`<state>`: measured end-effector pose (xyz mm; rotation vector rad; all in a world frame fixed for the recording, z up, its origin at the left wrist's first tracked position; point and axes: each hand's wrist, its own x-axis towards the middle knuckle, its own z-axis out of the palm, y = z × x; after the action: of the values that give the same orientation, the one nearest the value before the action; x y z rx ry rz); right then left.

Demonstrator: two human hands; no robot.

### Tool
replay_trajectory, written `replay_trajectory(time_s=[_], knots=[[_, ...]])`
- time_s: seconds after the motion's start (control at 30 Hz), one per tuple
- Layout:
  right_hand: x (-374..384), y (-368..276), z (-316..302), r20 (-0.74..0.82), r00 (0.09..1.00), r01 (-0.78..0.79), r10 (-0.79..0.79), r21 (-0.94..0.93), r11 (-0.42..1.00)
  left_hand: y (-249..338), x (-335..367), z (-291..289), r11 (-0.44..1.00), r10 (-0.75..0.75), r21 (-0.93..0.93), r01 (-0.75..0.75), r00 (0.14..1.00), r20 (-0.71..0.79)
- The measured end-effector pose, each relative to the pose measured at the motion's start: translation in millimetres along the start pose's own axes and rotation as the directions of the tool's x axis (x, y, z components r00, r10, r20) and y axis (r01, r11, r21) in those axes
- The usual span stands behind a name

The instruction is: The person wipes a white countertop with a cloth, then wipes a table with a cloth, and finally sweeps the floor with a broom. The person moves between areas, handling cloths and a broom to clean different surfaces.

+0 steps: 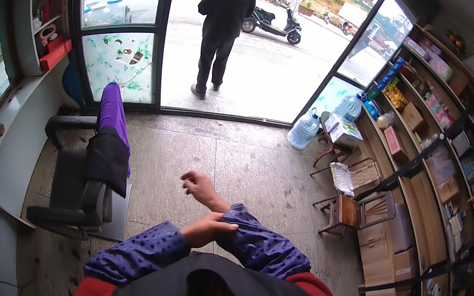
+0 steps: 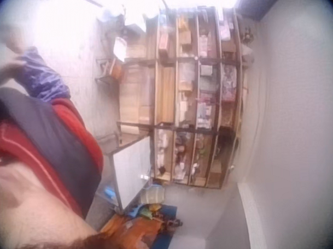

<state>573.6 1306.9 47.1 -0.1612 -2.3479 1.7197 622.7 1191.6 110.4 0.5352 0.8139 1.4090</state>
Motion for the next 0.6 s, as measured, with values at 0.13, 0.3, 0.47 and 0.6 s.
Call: replay_trajectory(time_s=[0.13, 0.3, 0.47, 0.6], knots=[[79, 53, 8, 0.428, 0.892, 0.121, -0.143, 0.079, 0.99, 57, -7, -97, 0.978, 0.163, 0.146, -0.152, 0.984, -0.069], [80, 159, -22, 0.648, 0.563, -0.371, 0.513, -0.357, 0.857, 107, -53, -223, 0.621, -0.104, 0.727, 0.292, 0.95, -0.294], [130, 201, -40, 0.734, 0.566, -0.348, 0.375, -0.2, 0.916, 182, -68, -275, 0.656, -0.039, 0.717, 0.235, 0.96, -0.279], [228, 175, -23, 0.66, 0.533, -0.369, 0.529, -0.38, 0.848, 249, -36, -332, 0.612, 0.091, 0.767, 0.192, 0.946, -0.31]])
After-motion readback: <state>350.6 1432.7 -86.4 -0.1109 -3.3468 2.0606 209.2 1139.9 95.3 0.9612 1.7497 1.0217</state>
